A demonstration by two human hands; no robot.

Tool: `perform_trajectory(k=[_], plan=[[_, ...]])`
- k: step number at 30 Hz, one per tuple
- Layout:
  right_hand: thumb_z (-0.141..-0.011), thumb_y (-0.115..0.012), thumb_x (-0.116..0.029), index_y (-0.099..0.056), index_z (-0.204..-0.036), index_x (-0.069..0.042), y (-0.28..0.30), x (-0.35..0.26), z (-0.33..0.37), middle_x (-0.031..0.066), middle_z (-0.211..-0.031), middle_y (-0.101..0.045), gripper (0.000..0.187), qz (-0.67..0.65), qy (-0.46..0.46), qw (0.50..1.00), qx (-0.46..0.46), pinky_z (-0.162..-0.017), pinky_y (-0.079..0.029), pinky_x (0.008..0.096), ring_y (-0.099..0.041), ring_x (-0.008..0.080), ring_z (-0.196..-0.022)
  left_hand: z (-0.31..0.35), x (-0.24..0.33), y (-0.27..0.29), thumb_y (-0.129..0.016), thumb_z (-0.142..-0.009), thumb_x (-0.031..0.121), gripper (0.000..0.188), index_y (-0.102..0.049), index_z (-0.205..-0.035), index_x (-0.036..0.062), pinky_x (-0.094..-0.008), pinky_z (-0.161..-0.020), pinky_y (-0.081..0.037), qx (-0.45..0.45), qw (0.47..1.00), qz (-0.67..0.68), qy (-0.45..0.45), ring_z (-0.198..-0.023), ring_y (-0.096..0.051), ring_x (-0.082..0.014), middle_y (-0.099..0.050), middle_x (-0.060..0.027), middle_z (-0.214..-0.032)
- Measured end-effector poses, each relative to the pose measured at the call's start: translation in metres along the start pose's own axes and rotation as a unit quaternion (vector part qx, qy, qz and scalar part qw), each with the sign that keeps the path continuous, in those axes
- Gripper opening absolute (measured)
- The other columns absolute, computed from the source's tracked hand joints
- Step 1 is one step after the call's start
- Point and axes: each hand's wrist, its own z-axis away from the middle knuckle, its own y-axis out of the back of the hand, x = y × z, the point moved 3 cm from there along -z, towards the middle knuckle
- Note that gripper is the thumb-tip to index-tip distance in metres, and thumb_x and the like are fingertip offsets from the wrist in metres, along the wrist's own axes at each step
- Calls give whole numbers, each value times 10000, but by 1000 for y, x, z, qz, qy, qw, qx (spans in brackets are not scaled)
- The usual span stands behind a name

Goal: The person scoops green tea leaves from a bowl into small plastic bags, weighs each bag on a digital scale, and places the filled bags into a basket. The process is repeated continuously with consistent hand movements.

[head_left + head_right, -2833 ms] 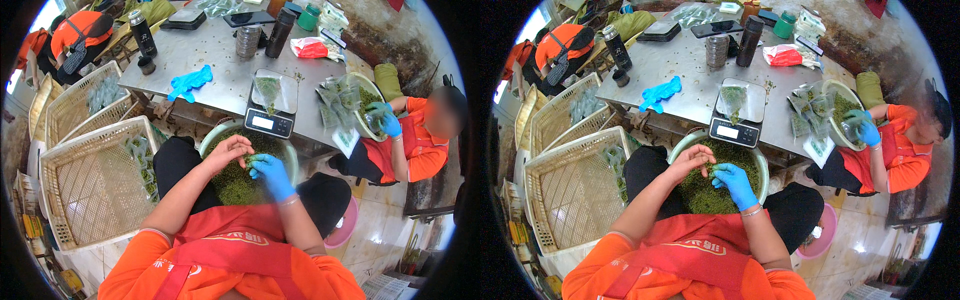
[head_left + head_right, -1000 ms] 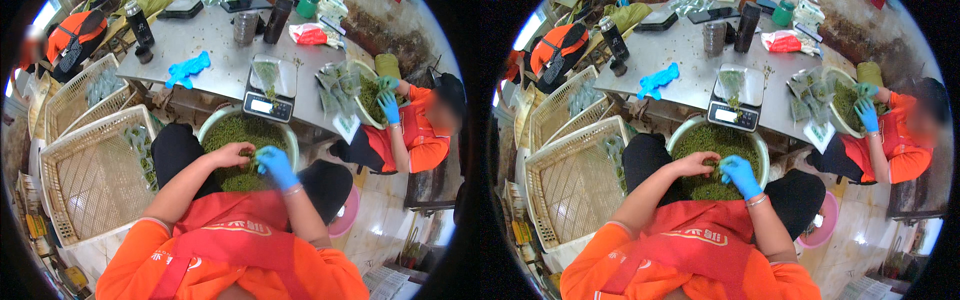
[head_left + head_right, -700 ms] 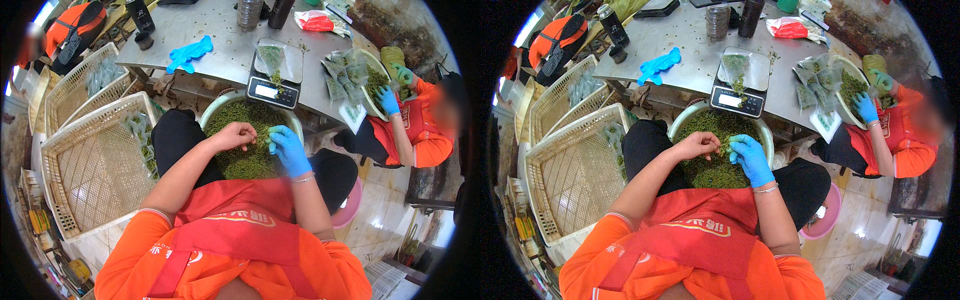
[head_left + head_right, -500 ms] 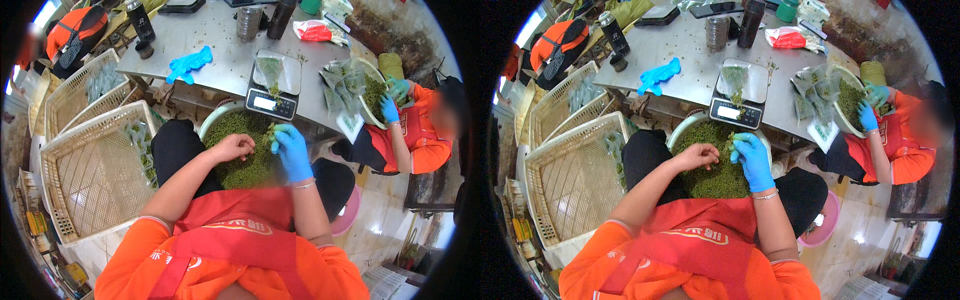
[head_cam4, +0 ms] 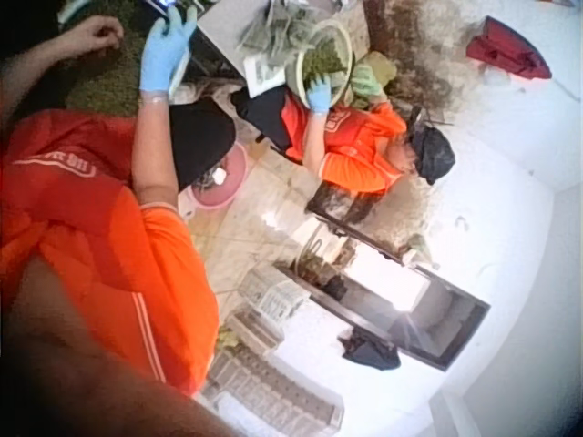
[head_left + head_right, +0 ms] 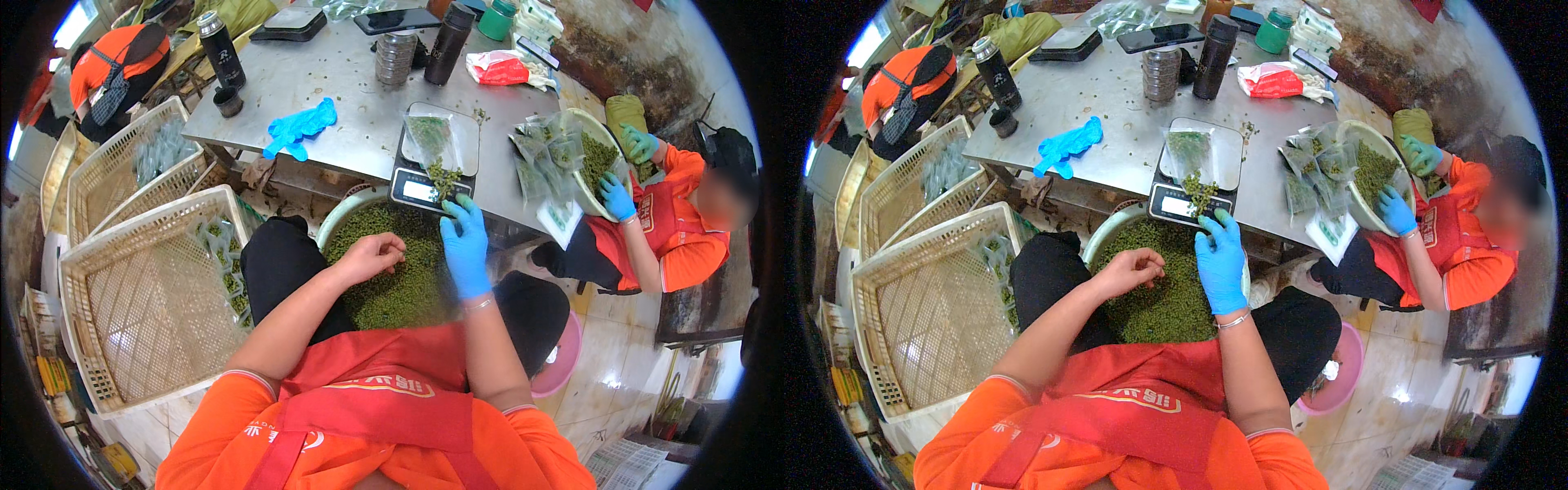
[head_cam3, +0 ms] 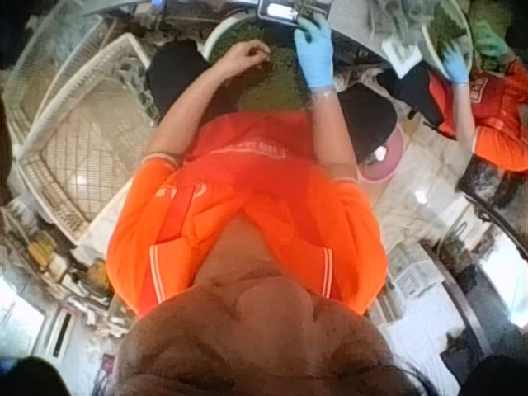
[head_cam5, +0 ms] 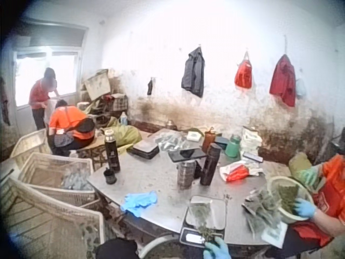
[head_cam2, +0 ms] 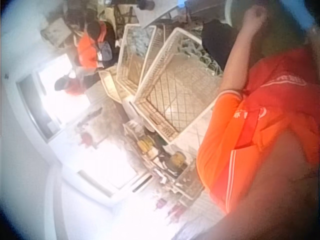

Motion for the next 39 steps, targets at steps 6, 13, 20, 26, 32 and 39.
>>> perform_trajectory(k=[6,13,20,26,32,39], plan=[[-804,-579,-82,-565,-1122,-55,-12,-6,-9,161,-1211,-502,319,94,70,993,-1,-802,-471,323,-584,284,-938,1,-4,4,-525,-871,84,200,-517,-1038,-27,-260,-677,-503,27,1000,2,-14,-765,-597,-128,-631,-90,-909],[-821,-497,-73,-520,-1164,-41,-19,-31,-32,156,-1209,-517,345,152,160,975,-2,-834,-467,374,-547,334,-1025,0,-1,3,-531,-866,82,200,-520,-1035,-25,-256,-669,-502,16,1000,-8,-23,-762,-597,-125,-632,-89,-899],[-808,-543,-61,-547,-1141,-71,-14,-18,-45,145,-1110,-576,333,103,109,989,-12,-704,-492,369,-606,296,-802,5,2,6,-529,-870,91,189,-532,-1024,-19,-248,-644,-493,47,998,-20,-40,-710,-586,-104,-634,-73,-869],[-795,-630,-83,-586,-1097,-58,12,-5,-6,82,-920,-617,306,7,-23,999,42,-639,-473,261,-569,120,-686,10,17,3,-525,-881,104,178,-550,-1026,3,-245,-620,-495,116,985,-106,-71,-672,-587,-90,-640,-50,-822],[-740,-679,-258,-599,-1040,-41,-10,5,-41,103,-782,-590,378,160,-38,986,-13,-610,-454,323,-547,208,-618,10,15,3,-533,-884,109,166,-565,-1004,-1,-243,-600,-503,134,985,-65,-90,-683,-591,-90,-640,-65,-813],[-758,-690,-180,-642,-866,-12,-13,0,-12,6,-691,-600,206,-75,-103,984,-121,-555,-422,243,-493,73,-607,5,21,3,-535,-884,103,326,-443,-1187,23,-254,-619,-507,109,972,170,-118,-702,-581,-117,-623,-91,-964]])
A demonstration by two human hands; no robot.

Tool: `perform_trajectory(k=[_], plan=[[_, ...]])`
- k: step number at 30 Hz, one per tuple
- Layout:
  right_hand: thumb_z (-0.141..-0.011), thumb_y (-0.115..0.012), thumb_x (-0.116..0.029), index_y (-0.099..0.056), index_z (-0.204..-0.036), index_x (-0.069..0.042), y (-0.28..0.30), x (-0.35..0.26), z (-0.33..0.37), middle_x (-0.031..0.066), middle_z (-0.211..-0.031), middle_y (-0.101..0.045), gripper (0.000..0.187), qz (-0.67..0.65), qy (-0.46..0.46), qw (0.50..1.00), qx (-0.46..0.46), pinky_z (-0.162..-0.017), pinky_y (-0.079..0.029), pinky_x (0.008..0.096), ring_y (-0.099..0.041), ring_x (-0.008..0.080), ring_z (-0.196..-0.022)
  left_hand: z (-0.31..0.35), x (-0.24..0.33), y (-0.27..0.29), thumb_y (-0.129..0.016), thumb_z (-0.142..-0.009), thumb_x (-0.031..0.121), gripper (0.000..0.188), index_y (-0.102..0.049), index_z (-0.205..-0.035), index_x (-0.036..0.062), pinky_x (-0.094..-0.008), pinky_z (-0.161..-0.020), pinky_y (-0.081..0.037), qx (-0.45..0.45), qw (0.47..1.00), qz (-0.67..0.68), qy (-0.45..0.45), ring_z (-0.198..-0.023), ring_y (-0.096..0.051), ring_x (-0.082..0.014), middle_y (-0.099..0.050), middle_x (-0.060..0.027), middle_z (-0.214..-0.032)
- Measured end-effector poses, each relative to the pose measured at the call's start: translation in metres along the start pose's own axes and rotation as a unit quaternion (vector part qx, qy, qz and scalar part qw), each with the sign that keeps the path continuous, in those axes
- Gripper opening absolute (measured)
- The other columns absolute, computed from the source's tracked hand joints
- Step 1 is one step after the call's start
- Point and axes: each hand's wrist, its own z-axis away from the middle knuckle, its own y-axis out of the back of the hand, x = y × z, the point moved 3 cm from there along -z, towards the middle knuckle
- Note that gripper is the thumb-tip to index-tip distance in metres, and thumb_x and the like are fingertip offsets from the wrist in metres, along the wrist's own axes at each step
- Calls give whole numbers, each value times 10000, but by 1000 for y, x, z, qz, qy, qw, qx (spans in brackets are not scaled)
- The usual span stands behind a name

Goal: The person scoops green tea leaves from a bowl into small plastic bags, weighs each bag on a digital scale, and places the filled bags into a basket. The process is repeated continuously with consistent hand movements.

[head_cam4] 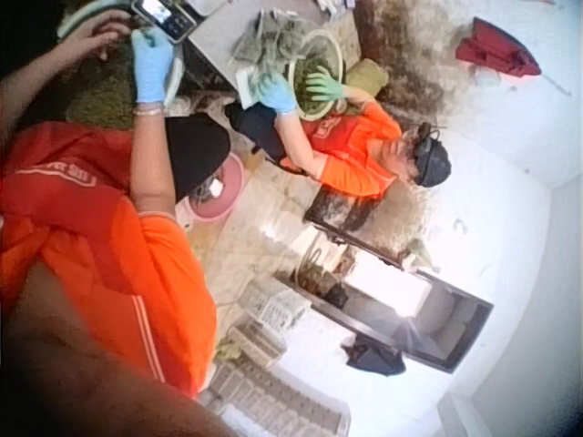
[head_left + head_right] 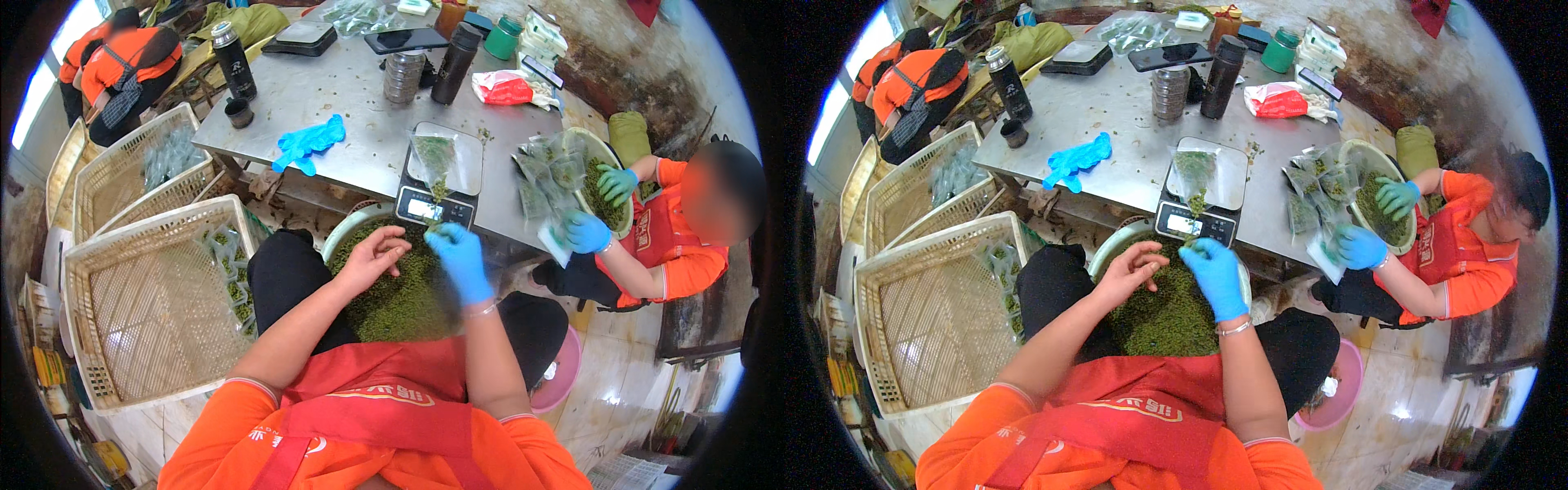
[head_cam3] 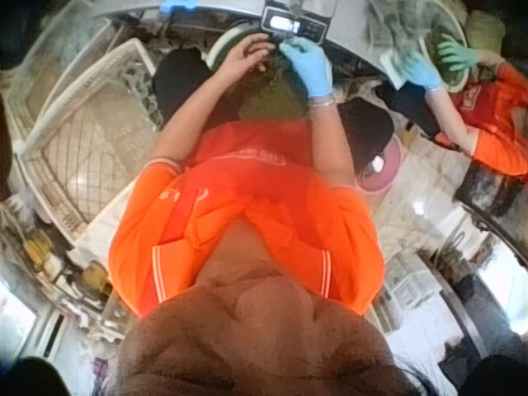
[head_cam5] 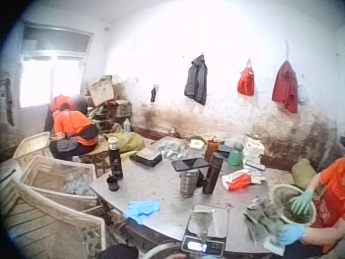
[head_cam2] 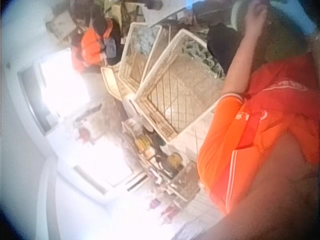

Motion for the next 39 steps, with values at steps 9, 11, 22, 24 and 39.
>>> perform_trajectory(k=[9,11,22,24,39], plan=[[-812,-646,-195,-622,-937,-7,5,-24,3,3,-624,-562,227,-113,-128,985,-22,-390,-347,198,-463,59,-442,1,-6,-2,-540,-893,146,217,-530,-1042,-11,-230,-599,-491,-83,993,-42,77,-649,-582,-107,-637,-88,-878],[-827,-621,-168,-578,-1058,16,5,-30,-16,14,-655,-561,298,-158,-97,983,5,-403,-365,202,-468,62,-454,0,-6,1,-538,-892,141,189,-539,-1005,-11,-238,-600,-501,-59,996,-47,53,-662,-581,-105,-630,-80,-855],[-808,-540,-30,-560,-1143,-42,-4,-13,-2,131,-1022,-593,336,115,233,955,140,-779,-475,314,-594,258,-884,2,-11,1,-562,-866,102,203,-540,-1032,-11,-250,-620,-512,-39,992,-104,54,-764,-598,-118,-623,-73,-857],[-818,-514,-32,-567,-1130,-43,-6,-22,-1,158,-1108,-575,317,155,229,953,125,-857,-452,332,-581,287,-979,2,-7,0,-563,-866,106,202,-543,-1030,-11,-250,-621,-512,-44,990,-120,59,-763,-598,-117,-625,-71,-856],[-802,-609,-203,-568,-1084,-69,16,-5,9,132,-957,-613,315,88,87,984,131,-702,-487,347,-612,254,-778,6,8,-1,-556,-836,177,351,-498,-1174,104,-314,-543,-486,5,907,-403,-122,-583,-607,-190,-626,-63,-680]])
